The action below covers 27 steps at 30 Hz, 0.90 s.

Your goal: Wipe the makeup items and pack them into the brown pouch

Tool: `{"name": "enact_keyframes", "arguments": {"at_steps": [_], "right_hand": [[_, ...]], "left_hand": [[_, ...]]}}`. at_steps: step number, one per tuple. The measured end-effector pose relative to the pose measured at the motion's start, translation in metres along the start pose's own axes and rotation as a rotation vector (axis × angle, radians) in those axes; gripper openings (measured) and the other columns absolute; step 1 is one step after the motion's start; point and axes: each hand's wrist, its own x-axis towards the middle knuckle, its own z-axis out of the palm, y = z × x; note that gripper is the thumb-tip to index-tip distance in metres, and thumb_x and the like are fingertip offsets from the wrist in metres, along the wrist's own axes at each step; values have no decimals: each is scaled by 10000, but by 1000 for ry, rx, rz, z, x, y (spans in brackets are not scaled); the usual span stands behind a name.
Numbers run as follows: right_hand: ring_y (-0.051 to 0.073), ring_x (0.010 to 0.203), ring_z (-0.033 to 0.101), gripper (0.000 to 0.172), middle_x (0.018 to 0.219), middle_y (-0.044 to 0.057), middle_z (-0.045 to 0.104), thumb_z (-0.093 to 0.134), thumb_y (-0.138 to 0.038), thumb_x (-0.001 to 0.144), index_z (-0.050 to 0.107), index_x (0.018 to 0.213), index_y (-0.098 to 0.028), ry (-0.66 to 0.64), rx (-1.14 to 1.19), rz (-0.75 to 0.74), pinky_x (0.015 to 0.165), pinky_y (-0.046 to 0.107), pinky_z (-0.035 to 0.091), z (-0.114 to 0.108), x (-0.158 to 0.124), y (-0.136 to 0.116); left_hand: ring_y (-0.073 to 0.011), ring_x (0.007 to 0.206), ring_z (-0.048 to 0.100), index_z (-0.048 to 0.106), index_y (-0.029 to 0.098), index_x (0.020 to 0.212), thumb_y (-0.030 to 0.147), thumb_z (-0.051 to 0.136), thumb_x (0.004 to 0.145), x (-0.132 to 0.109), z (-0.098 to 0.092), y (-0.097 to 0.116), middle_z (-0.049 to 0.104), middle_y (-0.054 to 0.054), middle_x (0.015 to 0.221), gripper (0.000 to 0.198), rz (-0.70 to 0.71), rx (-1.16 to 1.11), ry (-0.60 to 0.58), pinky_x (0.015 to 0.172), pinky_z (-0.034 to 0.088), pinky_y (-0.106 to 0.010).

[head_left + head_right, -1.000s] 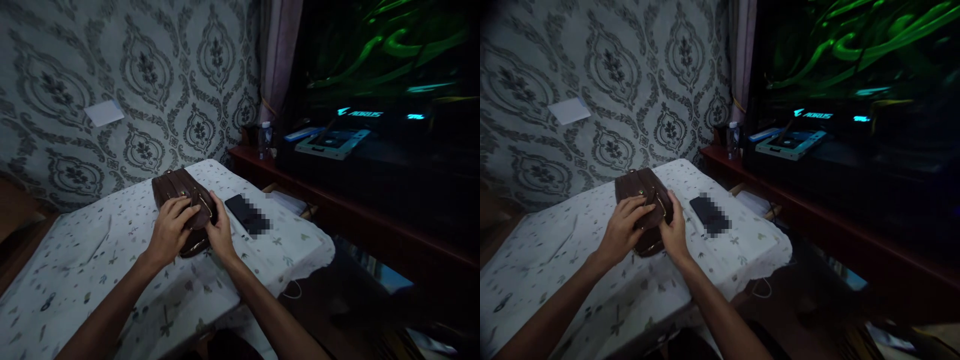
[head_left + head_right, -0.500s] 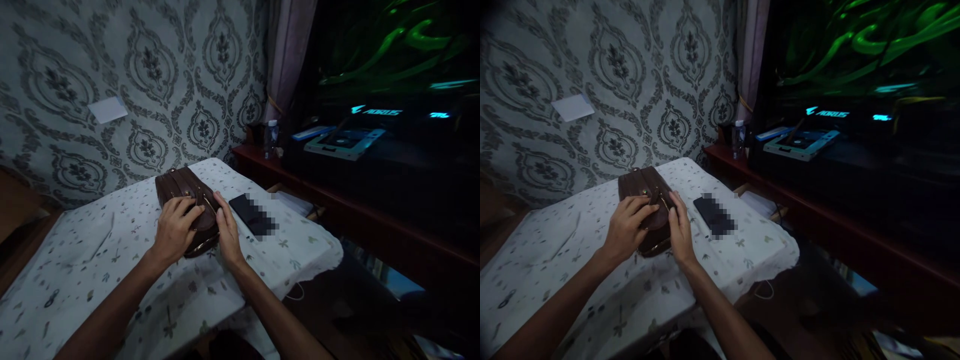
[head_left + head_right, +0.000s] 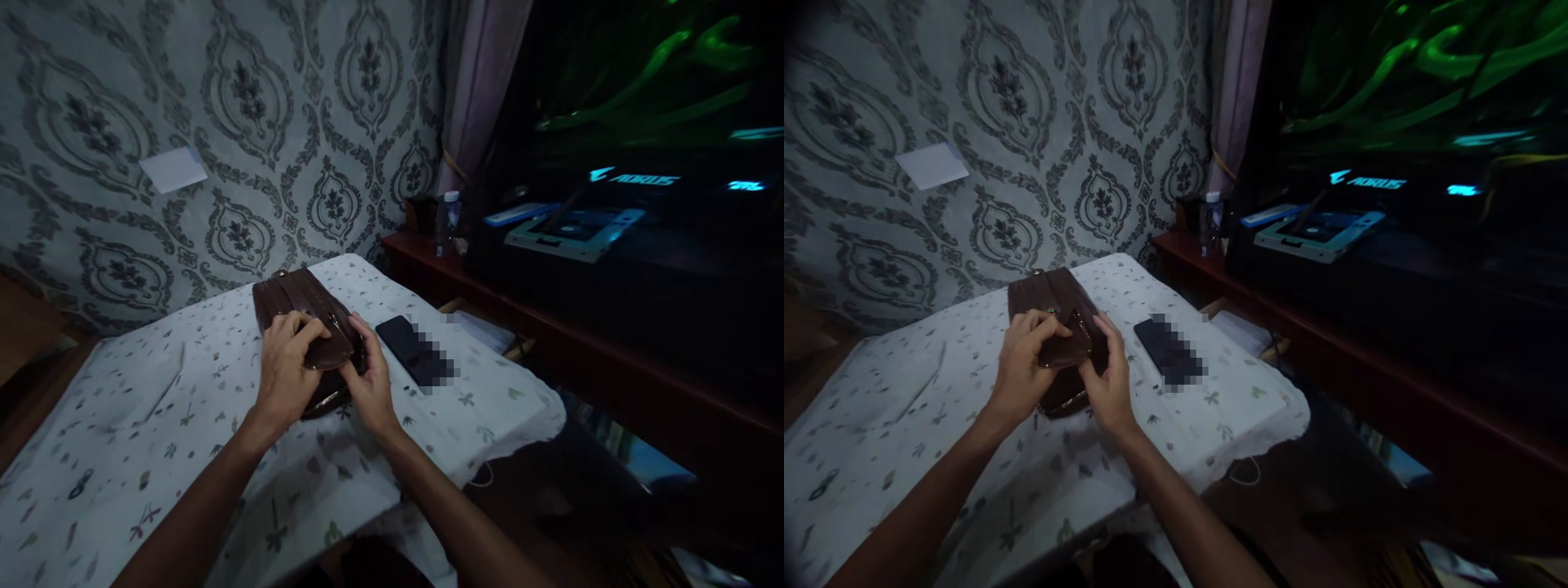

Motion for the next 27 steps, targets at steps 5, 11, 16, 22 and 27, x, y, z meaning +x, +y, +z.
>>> {"name": "enact_keyframes", "arguments": {"at_steps": [5, 11, 16, 22, 27], "right_hand": [[228, 1380, 437, 609, 1457, 105, 485, 684, -418, 853, 462, 1388, -227, 28, 13, 65, 1183, 429, 339, 2, 4, 2], [237, 1373, 432, 662, 1453, 97, 474, 720, -419, 807, 458, 1385, -232, 30, 80, 136, 1183, 435, 325, 7, 10, 3], [246, 1356, 430, 715, 1432, 101, 482, 751, -409, 763, 449, 1389, -240, 37, 48, 154, 1164, 441, 331, 10, 16, 2], [314, 1203, 471, 765, 1233, 90, 534, 768, -481, 704, 485, 1393, -304, 91, -237, 164, 1059, 523, 372, 24, 29, 2], [309, 1131, 468, 614, 1170, 81, 535, 661, -496, 789, 510, 1355, -316, 120, -312, 74, 1015, 507, 371, 31, 30, 2]], "left_hand": [[-243, 952, 511, 628, 209, 884, 32, 571, 777, -2, -2, -3, 605, -36, 930, 215, -1, -67, -1, 821, 407, -369], [-203, 874, 566, 670, 200, 920, 221, 588, 858, 10, -19, -8, 655, -19, 882, 104, -88, -348, -33, 771, 418, -301], [-141, 681, 522, 672, 163, 885, 384, 608, 854, 20, -31, -8, 612, 21, 727, 232, -266, -573, -78, 623, 387, -227], [-139, 714, 541, 676, 160, 849, 334, 613, 852, 18, -27, -6, 610, 25, 734, 186, -236, -581, -52, 670, 407, -225], [-193, 881, 619, 698, 185, 953, 254, 583, 887, 7, -20, -10, 704, -30, 918, 149, -102, -444, -19, 807, 476, -298]]}}
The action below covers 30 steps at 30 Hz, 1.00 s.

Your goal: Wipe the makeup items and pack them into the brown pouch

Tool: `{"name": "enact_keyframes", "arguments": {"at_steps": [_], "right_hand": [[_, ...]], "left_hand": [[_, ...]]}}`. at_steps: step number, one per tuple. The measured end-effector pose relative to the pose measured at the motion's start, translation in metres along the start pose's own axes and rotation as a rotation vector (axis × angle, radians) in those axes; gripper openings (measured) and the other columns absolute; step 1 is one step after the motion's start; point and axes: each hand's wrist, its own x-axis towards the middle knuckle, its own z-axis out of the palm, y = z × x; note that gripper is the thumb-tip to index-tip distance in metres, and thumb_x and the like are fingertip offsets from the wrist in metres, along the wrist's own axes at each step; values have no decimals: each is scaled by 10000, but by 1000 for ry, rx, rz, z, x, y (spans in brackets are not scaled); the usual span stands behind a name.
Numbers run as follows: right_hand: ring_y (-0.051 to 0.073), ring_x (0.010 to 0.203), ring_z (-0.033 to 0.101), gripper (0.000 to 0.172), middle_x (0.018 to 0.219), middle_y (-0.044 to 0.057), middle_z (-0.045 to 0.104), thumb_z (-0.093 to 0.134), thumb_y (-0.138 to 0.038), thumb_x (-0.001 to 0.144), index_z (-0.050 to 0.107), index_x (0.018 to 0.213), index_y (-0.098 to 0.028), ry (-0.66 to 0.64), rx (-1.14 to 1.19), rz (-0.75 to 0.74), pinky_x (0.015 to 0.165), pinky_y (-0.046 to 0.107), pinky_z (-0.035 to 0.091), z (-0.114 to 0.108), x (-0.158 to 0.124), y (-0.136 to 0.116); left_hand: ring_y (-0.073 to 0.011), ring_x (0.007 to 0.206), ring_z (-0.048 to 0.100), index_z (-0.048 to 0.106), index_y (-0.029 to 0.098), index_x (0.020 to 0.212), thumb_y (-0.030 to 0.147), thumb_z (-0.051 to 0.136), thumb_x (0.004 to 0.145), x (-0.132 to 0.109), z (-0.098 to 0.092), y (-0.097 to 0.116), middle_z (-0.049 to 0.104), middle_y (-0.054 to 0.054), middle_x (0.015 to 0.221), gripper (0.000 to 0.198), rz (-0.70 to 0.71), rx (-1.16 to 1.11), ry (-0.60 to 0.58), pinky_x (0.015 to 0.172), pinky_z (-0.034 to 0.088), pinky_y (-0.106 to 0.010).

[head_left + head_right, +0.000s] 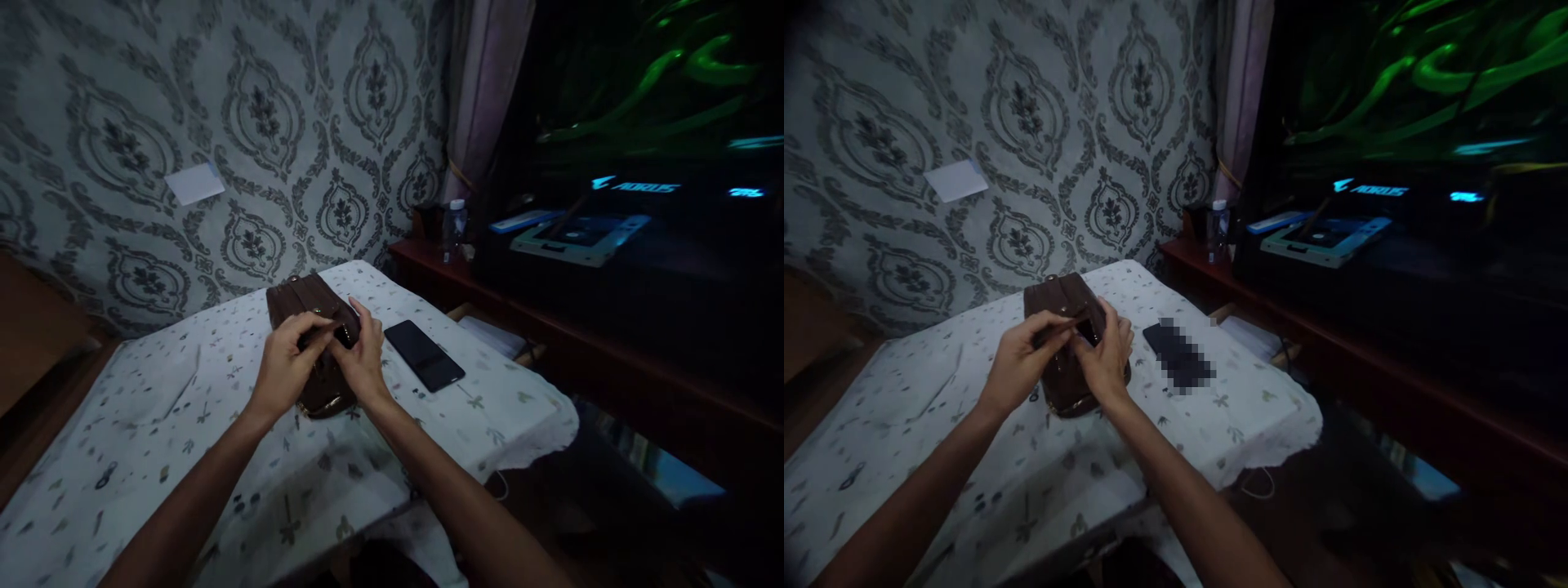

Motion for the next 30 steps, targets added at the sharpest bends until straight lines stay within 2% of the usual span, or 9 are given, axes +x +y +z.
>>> {"name": "enact_keyframes", "arguments": {"at_steps": [3, 7, 10, 13, 16, 20, 25, 27, 30], "right_hand": [[304, 1153, 464, 562, 1190, 74, 537, 626, -441, 804, 524, 1340, -309, -30, -3, -42, 1039, 503, 357, -4, -5, 1], [285, 1212, 459, 539, 1237, 70, 523, 559, -330, 832, 509, 1369, -317, -88, 22, -42, 1087, 503, 337, -11, -9, 4], [270, 1266, 450, 513, 1294, 70, 530, 540, -327, 857, 516, 1369, -301, -115, 84, -28, 1132, 497, 313, -15, -10, 9], [232, 1328, 440, 427, 1374, 71, 527, 436, -396, 954, 524, 1351, -264, -130, 223, 12, 1177, 470, 289, -19, -12, 12], [204, 1378, 421, 456, 1464, 78, 483, 355, -465, 1003, 492, 1373, -237, -132, 331, 69, 1197, 446, 284, -22, -18, 13], [213, 1454, 318, 585, 1559, 100, 368, 486, -477, 954, 382, 1466, -215, -138, 235, 16, 1228, 452, 220, -20, -28, 13], [217, 1495, 234, 641, 1603, 93, 295, 491, -463, 956, 288, 1520, -235, -133, 165, -18, 1241, 480, 159, -14, -34, 16], [228, 1501, 219, 682, 1609, 104, 275, 498, -484, 946, 263, 1529, -221, -115, 164, 1, 1241, 483, 159, -13, -35, 17], [246, 1501, 219, 745, 1611, 124, 260, 511, -524, 927, 244, 1535, -185, -93, 167, 55, 1236, 469, 188, -11, -35, 19]], "left_hand": [[-223, 1034, 629, 689, 203, 1043, 151, 530, 906, -14, 4, -9, 720, -66, 1054, 216, 192, 185, -3, 934, 492, -386], [-251, 1223, 566, 642, 179, 1157, 106, 492, 918, -28, 7, -22, 676, -109, 1200, 292, 389, 423, -37, 1117, 397, -525], [-267, 1251, 542, 615, 152, 1193, 104, 488, 919, -31, 7, -28, 646, -139, 1246, 306, 492, 545, -47, 1120, 407, -551], [-273, 1255, 540, 590, 129, 1220, 74, 461, 921, -30, 7, -31, 643, -156, 1252, 330, 590, 653, -44, 1110, 422, -559], [-283, 1263, 538, 586, 96, 1214, 55, 445, 922, -30, 6, -31, 646, -179, 1250, 327, 653, 729, -41, 1109, 423, -562], [-294, 1273, 535, 578, 71, 1229, 60, 456, 901, -31, 3, -26, 636, -193, 1274, 351, 645, 740, -80, 1124, 408, -552], [-293, 1267, 544, 571, 111, 1263, 175, 497, 891, -28, -10, -8, 620, -178, 1304, 384, 527, 596, -172, 1146, 373, -542], [-255, 1149, 617, 586, 148, 1238, 214, 503, 918, -21, -13, -2, 677, -130, 1188, 337, 456, 516, -146, 1127, 401, -501], [-238, 989, 657, 590, 156, 1230, 217, 499, 951, -6, -10, 1, 709, -99, 1070, 300, 359, 552, -3, 990, 497, -431]]}}
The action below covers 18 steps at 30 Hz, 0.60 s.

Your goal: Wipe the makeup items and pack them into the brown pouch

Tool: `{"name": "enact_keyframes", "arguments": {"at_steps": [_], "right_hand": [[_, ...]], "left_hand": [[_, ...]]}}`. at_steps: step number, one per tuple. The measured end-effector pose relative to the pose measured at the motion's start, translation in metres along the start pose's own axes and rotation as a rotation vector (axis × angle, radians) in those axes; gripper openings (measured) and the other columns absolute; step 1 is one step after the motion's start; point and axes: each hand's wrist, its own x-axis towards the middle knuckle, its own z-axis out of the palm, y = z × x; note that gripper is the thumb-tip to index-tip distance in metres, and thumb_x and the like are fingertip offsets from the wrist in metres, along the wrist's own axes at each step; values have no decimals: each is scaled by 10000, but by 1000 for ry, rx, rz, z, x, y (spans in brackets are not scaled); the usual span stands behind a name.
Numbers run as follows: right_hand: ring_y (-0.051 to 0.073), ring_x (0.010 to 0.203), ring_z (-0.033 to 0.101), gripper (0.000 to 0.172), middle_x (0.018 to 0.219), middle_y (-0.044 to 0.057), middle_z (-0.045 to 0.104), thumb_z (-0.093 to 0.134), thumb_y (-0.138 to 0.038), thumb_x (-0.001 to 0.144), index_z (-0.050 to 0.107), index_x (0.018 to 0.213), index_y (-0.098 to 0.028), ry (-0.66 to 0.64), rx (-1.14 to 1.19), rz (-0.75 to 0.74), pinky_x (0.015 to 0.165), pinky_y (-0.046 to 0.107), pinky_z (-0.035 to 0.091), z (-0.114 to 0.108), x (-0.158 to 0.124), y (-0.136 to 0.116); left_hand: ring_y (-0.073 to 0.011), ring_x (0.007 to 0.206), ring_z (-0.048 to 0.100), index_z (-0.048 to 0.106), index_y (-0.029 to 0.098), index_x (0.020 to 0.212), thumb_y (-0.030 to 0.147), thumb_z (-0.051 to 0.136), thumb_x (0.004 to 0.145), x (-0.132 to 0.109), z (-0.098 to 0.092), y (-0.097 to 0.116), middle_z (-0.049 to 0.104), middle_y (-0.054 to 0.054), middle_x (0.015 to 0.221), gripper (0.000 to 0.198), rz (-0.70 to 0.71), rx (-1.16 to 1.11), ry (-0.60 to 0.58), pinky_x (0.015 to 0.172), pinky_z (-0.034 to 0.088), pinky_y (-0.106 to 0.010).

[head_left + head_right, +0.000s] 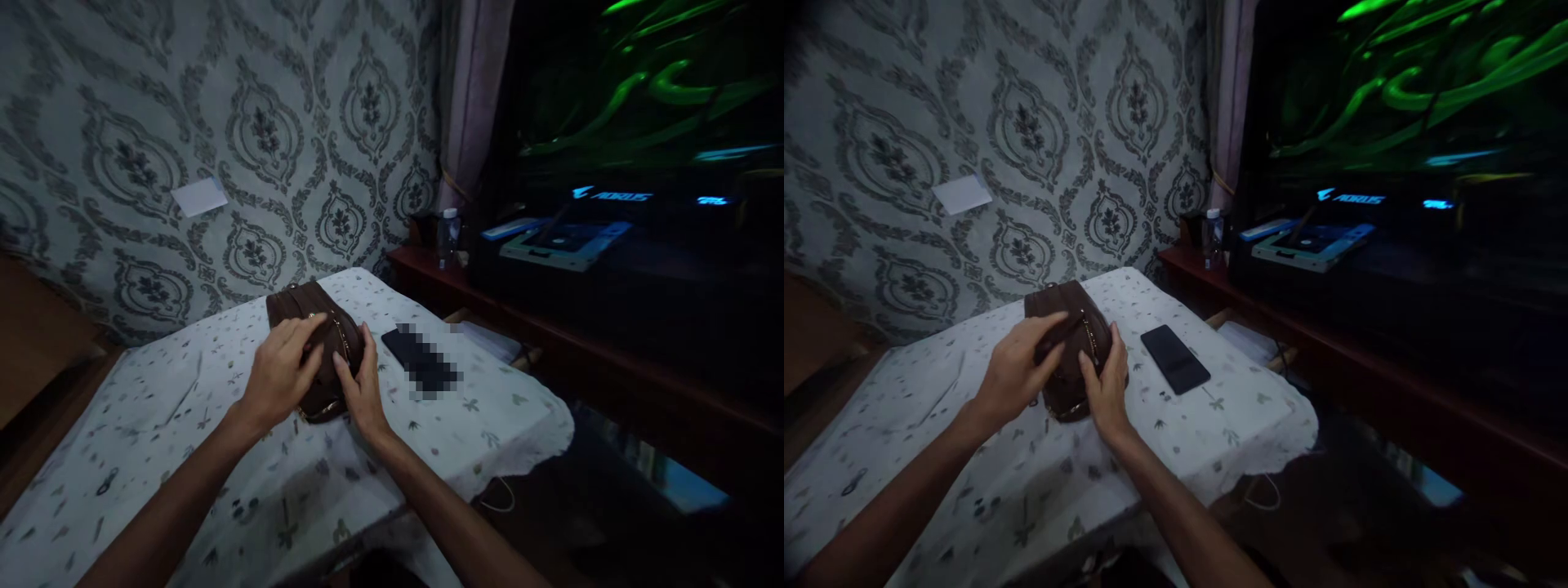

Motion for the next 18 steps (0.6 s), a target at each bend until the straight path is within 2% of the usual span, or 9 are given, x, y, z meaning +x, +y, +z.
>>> {"name": "enact_keyframes", "arguments": {"at_steps": [2, 5, 10, 13, 18], "right_hand": [[254, 1498, 228, 771, 1608, 131, 264, 522, -544, 914, 247, 1533, -175, 7, 2, 20, 1233, 466, 201, 0, 0, 1], [256, 1494, 241, 766, 1597, 132, 288, 524, -550, 910, 262, 1526, -178, 8, -9, 7, 1235, 471, 198, 0, -1, 3], [256, 1482, 267, 738, 1574, 151, 319, 512, -529, 919, 278, 1513, -159, 17, -21, -34, 1228, 474, 216, 0, 0, 3], [264, 1481, 269, 741, 1562, 154, 337, 513, -536, 914, 283, 1510, -162, 15, -11, -31, 1224, 486, 220, -1, 0, 3], [257, 1494, 239, 770, 1571, 170, 315, 495, -534, 915, 249, 1520, -126, -18, 11, -33, 1237, 480, 185, -3, -1, 5]], "left_hand": [[-255, 960, 659, 616, 148, 1188, 213, 502, 959, 9, 4, -1, 715, -107, 1060, 263, -43, 107, 38, 883, 518, -398], [-250, 878, 661, 672, 162, 1023, 247, 533, 963, 19, 8, -1, 722, -78, 942, 173, -73, 199, 29, 787, 493, -361], [-207, 789, 598, 656, 181, 792, 273, 535, 971, 26, 11, 9, 628, -30, 771, 235, -89, 117, 30, 690, 423, -315], [-197, 759, 556, 644, 178, 773, 270, 508, 983, 23, 17, 18, 601, -26, 744, 267, -10, 84, 31, 694, 398, -325], [-210, 730, 493, 637, 168, 759, 236, 444, 998, 8, 22, 23, 570, -44, 716, 315, 241, 168, 10, 722, 404, -355]]}}
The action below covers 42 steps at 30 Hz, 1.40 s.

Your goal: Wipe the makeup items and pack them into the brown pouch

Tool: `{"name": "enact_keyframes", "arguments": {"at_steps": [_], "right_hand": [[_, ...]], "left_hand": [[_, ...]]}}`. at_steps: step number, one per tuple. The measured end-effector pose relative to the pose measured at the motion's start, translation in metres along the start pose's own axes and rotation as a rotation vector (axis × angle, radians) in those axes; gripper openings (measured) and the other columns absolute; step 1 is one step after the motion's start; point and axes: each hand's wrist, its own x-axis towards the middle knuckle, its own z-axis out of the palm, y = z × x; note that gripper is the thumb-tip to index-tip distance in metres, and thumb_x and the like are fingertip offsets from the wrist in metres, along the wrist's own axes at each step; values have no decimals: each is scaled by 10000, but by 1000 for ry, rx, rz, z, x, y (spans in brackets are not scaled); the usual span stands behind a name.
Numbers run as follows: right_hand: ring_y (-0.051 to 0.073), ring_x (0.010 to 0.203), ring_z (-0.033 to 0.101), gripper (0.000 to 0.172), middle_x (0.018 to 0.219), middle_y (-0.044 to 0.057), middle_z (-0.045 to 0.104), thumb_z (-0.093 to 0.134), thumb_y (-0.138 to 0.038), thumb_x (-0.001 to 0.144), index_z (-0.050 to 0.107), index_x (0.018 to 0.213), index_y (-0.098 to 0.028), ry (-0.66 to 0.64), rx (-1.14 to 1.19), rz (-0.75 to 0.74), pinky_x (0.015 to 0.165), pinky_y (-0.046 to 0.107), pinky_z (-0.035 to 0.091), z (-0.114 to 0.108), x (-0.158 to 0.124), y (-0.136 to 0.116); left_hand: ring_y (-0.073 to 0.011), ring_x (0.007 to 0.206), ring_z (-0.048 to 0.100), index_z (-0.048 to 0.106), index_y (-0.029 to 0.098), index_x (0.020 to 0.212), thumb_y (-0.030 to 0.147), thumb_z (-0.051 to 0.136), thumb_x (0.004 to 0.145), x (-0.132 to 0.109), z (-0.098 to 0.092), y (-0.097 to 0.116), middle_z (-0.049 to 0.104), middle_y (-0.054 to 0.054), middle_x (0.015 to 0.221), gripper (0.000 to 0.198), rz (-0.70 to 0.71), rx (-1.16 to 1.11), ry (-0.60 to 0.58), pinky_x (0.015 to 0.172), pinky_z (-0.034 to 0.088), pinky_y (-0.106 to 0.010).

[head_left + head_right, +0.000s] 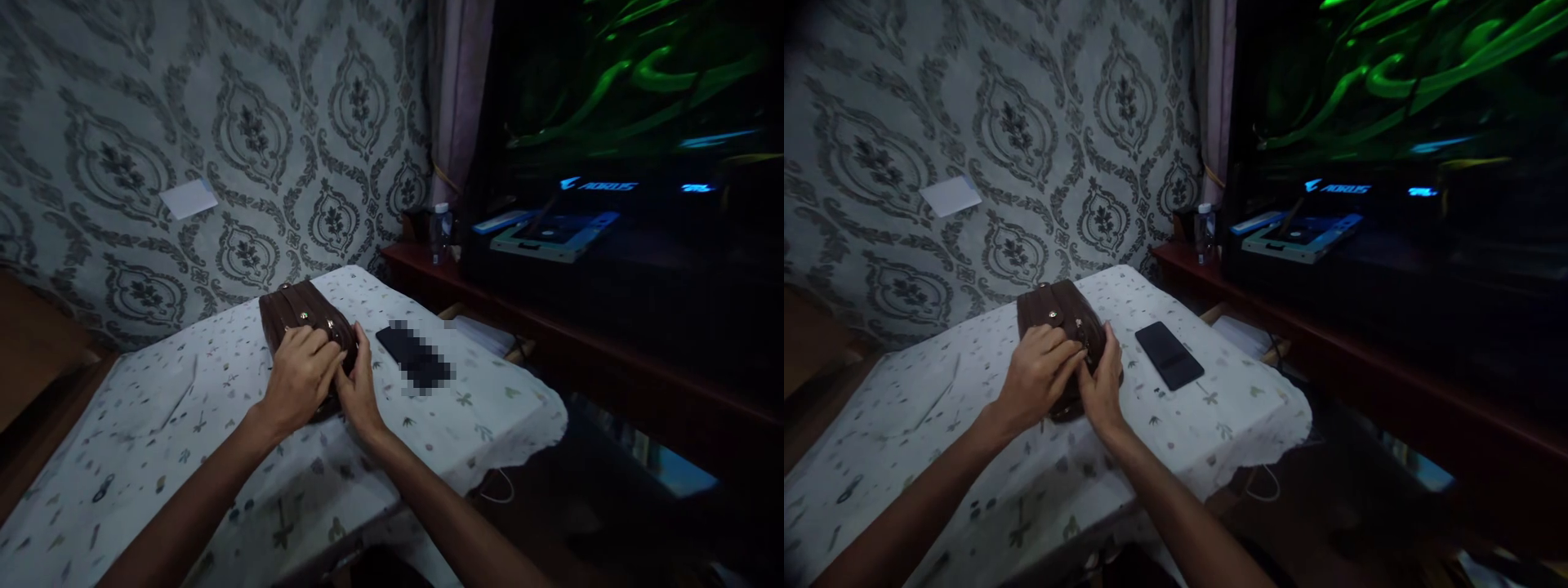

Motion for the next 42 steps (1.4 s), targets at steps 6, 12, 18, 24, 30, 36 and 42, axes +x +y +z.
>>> {"name": "enact_keyframes", "arguments": {"at_steps": [6, 12, 18, 24, 30, 36, 42], "right_hand": [[264, 1482, 270, 760, 1580, 142, 316, 547, -532, 888, 292, 1503, -166, 31, 37, 76, 1224, 481, 229, 1, 2, -6], [269, 1469, 287, 804, 1575, 129, 312, 607, -541, 845, 299, 1502, -197, 27, 37, 87, 1212, 469, 259, 2, 2, -12], [267, 1463, 291, 823, 1567, 134, 316, 633, -528, 823, 304, 1496, -187, 20, 28, 74, 1219, 470, 244, 1, 2, -12], [235, 1472, 279, 777, 1585, 120, 296, 600, -505, 863, 284, 1500, -193, -7, 72, 71, 1230, 445, 229, -1, 4, -14], [260, 1452, 312, 763, 1560, 128, 336, 594, -524, 863, 308, 1492, -200, 5, 33, 46, 1207, 466, 263, -1, 3, -14], [324, 1431, 311, 972, 1529, 168, 348, 743, -540, 718, 287, 1499, -181, 41, -123, 11, 1188, 521, 251, 5, 2, -11], [306, 1417, 328, 901, 1516, 154, 369, 715, -489, 761, 289, 1494, -187, 31, -144, -4, 1184, 501, 259, 5, 5, -13]], "left_hand": [[-262, 933, 548, 592, 115, 1181, 130, 489, 940, -17, -12, -21, 656, -112, 997, 262, -36, 54, 8, 840, 456, -402], [-212, 817, 600, 628, 174, 922, 158, 535, 878, -22, -19, -49, 638, -43, 866, 104, -528, -173, 4, 700, 459, -322], [-167, 762, 594, 659, 189, 859, 187, 531, 867, -21, -20, -48, 648, -19, 819, 129, -606, -357, 94, 617, 409, -257], [-167, 745, 571, 640, 191, 814, 175, 517, 881, -21, -21, -33, 602, -12, 773, 141, -544, -331, 110, 640, 422, -267], [-210, 831, 551, 615, 188, 895, 121, 450, 920, -35, -20, -11, 594, -50, 837, 179, -377, -157, 61, 721, 439, -324], [-206, 833, 574, 633, 183, 907, 145, 477, 937, -38, -25, -13, 610, -46, 832, 164, -391, -220, 84, 722, 452, -321], [-167, 771, 595, 653, 180, 870, 179, 540, 935, -32, -33, -15, 622, -22, 801, 131, -503, -352, 89, 674, 451, -279]]}}
